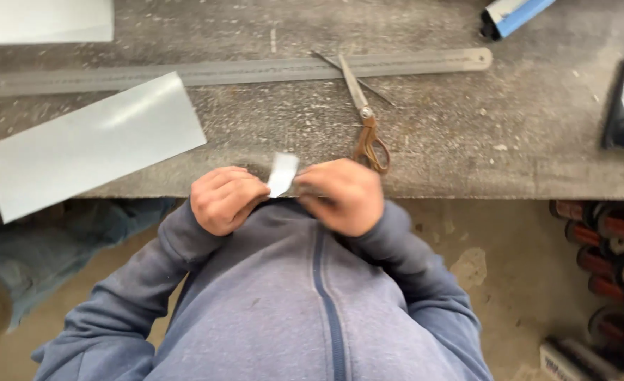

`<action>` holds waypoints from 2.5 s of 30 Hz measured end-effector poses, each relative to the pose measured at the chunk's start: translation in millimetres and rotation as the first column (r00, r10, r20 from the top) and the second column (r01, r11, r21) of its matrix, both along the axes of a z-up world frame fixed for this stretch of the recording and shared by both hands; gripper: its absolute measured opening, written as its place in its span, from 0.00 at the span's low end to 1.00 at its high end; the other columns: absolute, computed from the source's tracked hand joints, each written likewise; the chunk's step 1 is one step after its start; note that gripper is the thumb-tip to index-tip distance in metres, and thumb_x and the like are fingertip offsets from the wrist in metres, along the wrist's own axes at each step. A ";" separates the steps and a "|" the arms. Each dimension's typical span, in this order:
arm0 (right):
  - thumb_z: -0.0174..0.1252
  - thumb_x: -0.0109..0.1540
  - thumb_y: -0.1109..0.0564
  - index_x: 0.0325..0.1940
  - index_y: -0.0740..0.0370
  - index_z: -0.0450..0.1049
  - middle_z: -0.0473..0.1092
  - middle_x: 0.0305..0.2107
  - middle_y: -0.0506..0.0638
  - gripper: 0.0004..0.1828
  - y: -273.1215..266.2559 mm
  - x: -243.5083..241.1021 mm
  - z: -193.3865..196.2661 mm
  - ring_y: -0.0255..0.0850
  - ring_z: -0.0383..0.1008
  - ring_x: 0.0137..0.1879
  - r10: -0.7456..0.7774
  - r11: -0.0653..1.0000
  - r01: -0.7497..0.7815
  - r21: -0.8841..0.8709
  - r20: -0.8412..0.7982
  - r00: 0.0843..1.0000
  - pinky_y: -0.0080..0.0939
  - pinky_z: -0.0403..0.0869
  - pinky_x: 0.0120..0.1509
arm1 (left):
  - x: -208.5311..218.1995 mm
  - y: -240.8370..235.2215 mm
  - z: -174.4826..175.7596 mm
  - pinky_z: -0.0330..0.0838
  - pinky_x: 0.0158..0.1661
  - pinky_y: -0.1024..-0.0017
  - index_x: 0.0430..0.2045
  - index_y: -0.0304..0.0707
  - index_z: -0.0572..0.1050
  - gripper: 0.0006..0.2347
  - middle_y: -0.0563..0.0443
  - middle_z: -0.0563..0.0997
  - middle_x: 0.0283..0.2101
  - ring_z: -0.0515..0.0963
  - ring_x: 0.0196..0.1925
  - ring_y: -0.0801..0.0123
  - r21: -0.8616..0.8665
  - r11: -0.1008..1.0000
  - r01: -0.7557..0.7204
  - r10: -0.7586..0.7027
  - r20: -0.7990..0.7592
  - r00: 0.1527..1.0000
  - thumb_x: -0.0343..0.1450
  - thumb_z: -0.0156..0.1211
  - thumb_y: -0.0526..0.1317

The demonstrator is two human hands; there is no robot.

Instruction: Measure and mark a plastic sheet using a ruler and a metal scribe before cutting it.

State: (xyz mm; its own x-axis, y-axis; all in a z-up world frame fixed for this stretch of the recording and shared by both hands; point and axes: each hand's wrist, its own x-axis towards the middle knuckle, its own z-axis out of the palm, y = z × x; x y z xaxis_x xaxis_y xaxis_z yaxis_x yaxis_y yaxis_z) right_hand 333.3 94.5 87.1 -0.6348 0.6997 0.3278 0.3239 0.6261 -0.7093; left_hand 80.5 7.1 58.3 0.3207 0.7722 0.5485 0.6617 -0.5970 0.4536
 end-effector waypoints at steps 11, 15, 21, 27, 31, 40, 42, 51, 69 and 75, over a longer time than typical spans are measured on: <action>0.65 0.63 0.67 0.50 0.65 0.76 0.79 0.39 0.56 0.11 -50.6 -41.7 -19.8 0.41 0.84 0.44 -0.395 0.912 0.323 -0.252 -0.329 0.858 0.37 0.81 0.47 | 7.8 74.3 44.2 0.79 0.40 0.64 0.33 0.32 0.78 0.08 0.46 0.83 0.34 0.84 0.37 0.56 0.068 0.969 0.239 -0.248 0.184 0.951 0.63 0.69 0.26; 0.64 0.64 0.67 0.49 0.66 0.77 0.80 0.39 0.56 0.09 -45.5 -45.1 -11.8 0.41 0.84 0.43 -0.412 0.904 0.360 -0.228 -0.250 0.876 0.36 0.81 0.46 | 7.1 60.0 17.0 0.77 0.33 0.69 0.29 0.33 0.79 0.06 0.46 0.82 0.30 0.83 0.31 0.62 -0.174 0.975 0.136 -0.055 0.405 0.913 0.66 0.73 0.29; 0.62 0.64 0.65 0.46 0.66 0.78 0.81 0.34 0.54 0.07 -19.5 -44.7 -1.4 0.38 0.85 0.42 -0.275 0.866 0.154 -0.477 -0.195 0.941 0.36 0.80 0.47 | 2.0 56.0 9.9 0.78 0.33 0.70 0.30 0.36 0.81 0.06 0.47 0.83 0.31 0.85 0.33 0.65 -0.390 0.920 0.044 0.162 0.478 0.863 0.65 0.74 0.33; 0.63 0.61 0.62 0.40 0.67 0.76 0.78 0.26 0.52 0.06 0.9 -55.3 -24.4 0.33 0.80 0.33 -0.209 0.934 0.171 -0.313 -0.095 0.973 0.34 0.77 0.39 | -8.2 56.0 11.6 0.78 0.37 0.66 0.36 0.36 0.81 0.07 0.45 0.83 0.34 0.84 0.36 0.57 -0.250 0.968 -0.007 0.109 0.394 0.912 0.67 0.69 0.31; 0.62 0.63 0.60 0.36 0.67 0.75 0.76 0.20 0.50 0.07 5.9 -49.5 -41.0 0.31 0.75 0.26 -0.288 0.858 0.232 -0.459 -0.053 0.956 0.33 0.73 0.31 | -7.9 60.4 16.3 0.79 0.40 0.63 0.39 0.35 0.79 0.10 0.45 0.84 0.37 0.84 0.40 0.53 -0.115 0.990 0.080 -0.040 0.310 0.950 0.66 0.65 0.28; 0.59 0.66 0.59 0.38 0.68 0.74 0.75 0.21 0.49 0.07 18.5 -37.1 -44.1 0.32 0.75 0.28 -0.355 0.816 0.278 -0.506 -0.060 0.933 0.34 0.74 0.33 | 7.3 89.5 7.7 0.80 0.40 0.69 0.43 0.36 0.80 0.10 0.44 0.85 0.37 0.87 0.38 0.61 -0.427 0.880 0.207 0.026 0.479 0.877 0.70 0.63 0.29; 0.60 0.64 0.61 0.41 0.69 0.74 0.76 0.25 0.50 0.07 19.6 -38.2 -40.3 0.33 0.77 0.31 -0.395 0.816 0.321 -0.482 -0.059 0.917 0.34 0.75 0.37 | 9.8 90.6 7.7 0.80 0.39 0.71 0.43 0.36 0.79 0.08 0.44 0.85 0.36 0.87 0.36 0.63 -0.514 0.827 0.229 0.088 0.519 0.850 0.71 0.63 0.30; 0.70 0.59 0.69 0.49 0.66 0.79 0.78 0.36 0.53 0.14 21.3 -22.8 -35.5 0.38 0.82 0.40 -0.359 0.903 0.317 -0.291 -0.102 0.928 0.35 0.79 0.45 | 24.1 92.9 -11.9 0.81 0.42 0.72 0.44 0.34 0.78 0.09 0.44 0.86 0.39 0.88 0.42 0.67 -0.591 0.786 0.183 0.161 0.481 0.862 0.72 0.67 0.30; 0.68 0.64 0.70 0.45 0.68 0.76 0.75 0.36 0.54 0.08 12.6 -27.8 -54.4 0.41 0.77 0.40 -0.393 0.897 0.367 -0.245 -0.067 0.917 0.37 0.75 0.45 | 17.5 94.4 -17.6 0.81 0.42 0.70 0.43 0.35 0.79 0.06 0.45 0.84 0.40 0.88 0.42 0.60 -0.494 0.855 0.160 0.051 0.386 0.921 0.74 0.67 0.30; 0.70 0.63 0.69 0.44 0.66 0.77 0.74 0.35 0.54 0.09 17.3 -26.2 -45.4 0.41 0.75 0.39 -0.301 0.933 0.292 -0.210 -0.015 0.953 0.37 0.73 0.43 | 10.4 97.6 -2.6 0.80 0.39 0.70 0.41 0.37 0.79 0.05 0.48 0.85 0.38 0.88 0.40 0.62 -0.575 0.796 0.187 0.054 0.375 0.925 0.74 0.67 0.33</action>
State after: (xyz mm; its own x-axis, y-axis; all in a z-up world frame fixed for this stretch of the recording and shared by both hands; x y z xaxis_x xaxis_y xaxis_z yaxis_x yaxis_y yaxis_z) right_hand 307.1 111.8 41.7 -0.3758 0.9084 0.1832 0.4366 0.3480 -0.8296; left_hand 90.9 104.8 55.7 0.2597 0.9628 0.0747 0.3511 -0.1662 0.9215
